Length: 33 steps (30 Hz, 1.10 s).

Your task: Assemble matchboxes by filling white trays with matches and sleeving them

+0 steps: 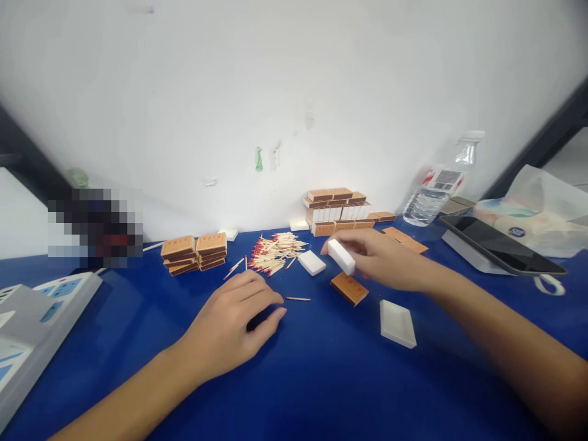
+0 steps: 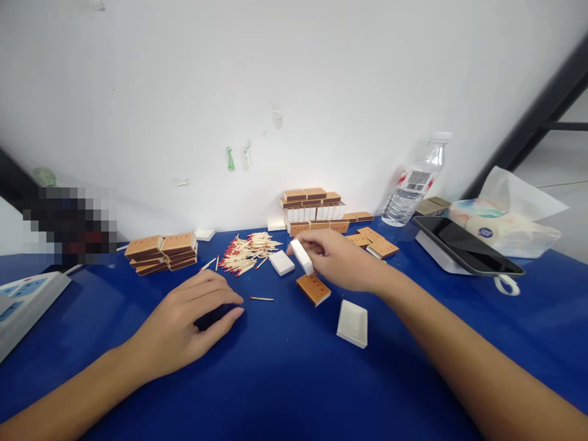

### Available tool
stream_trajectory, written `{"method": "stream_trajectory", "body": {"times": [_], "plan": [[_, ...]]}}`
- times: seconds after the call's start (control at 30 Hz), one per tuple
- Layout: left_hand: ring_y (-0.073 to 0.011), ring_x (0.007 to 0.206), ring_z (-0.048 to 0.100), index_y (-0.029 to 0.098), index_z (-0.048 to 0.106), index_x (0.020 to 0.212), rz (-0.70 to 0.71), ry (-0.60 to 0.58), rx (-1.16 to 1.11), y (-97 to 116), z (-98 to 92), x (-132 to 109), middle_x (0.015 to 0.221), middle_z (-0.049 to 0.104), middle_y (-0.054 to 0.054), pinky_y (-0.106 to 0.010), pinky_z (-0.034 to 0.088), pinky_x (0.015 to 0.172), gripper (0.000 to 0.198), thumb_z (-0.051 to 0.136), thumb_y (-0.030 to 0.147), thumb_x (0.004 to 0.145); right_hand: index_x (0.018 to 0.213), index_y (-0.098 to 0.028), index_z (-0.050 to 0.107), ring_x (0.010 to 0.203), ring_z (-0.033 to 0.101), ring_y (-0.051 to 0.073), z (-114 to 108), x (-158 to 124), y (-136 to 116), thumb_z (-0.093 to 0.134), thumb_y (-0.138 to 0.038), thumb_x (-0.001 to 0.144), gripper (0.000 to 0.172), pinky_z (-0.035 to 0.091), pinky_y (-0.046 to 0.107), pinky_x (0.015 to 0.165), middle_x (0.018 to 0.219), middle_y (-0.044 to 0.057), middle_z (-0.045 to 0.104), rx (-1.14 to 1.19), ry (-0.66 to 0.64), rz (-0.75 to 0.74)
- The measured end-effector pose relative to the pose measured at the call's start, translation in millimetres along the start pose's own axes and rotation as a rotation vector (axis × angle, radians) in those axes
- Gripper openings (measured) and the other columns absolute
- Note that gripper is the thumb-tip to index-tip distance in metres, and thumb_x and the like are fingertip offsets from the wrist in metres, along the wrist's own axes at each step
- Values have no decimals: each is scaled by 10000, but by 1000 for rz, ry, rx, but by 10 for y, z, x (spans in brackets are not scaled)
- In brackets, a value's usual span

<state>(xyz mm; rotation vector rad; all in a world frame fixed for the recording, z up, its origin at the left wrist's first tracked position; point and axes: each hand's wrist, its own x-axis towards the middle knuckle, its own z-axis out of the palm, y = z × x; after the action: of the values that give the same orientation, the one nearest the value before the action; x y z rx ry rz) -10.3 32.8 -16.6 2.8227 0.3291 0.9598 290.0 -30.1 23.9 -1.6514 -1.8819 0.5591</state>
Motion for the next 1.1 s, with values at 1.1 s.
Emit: {"method": "stream_trajectory", "body": {"times": [1.1], "plan": [[-250, 1078, 673, 198, 702, 1002, -9, 446, 259, -209, -133, 41, 1042, 750, -57, -471, 533, 1014, 166, 740, 66, 911, 919, -224, 713, 692, 620, 180, 316, -69, -159, 457, -202, 955, 260, 419, 334, 676, 807, 21, 722, -163, -19, -134]]}}
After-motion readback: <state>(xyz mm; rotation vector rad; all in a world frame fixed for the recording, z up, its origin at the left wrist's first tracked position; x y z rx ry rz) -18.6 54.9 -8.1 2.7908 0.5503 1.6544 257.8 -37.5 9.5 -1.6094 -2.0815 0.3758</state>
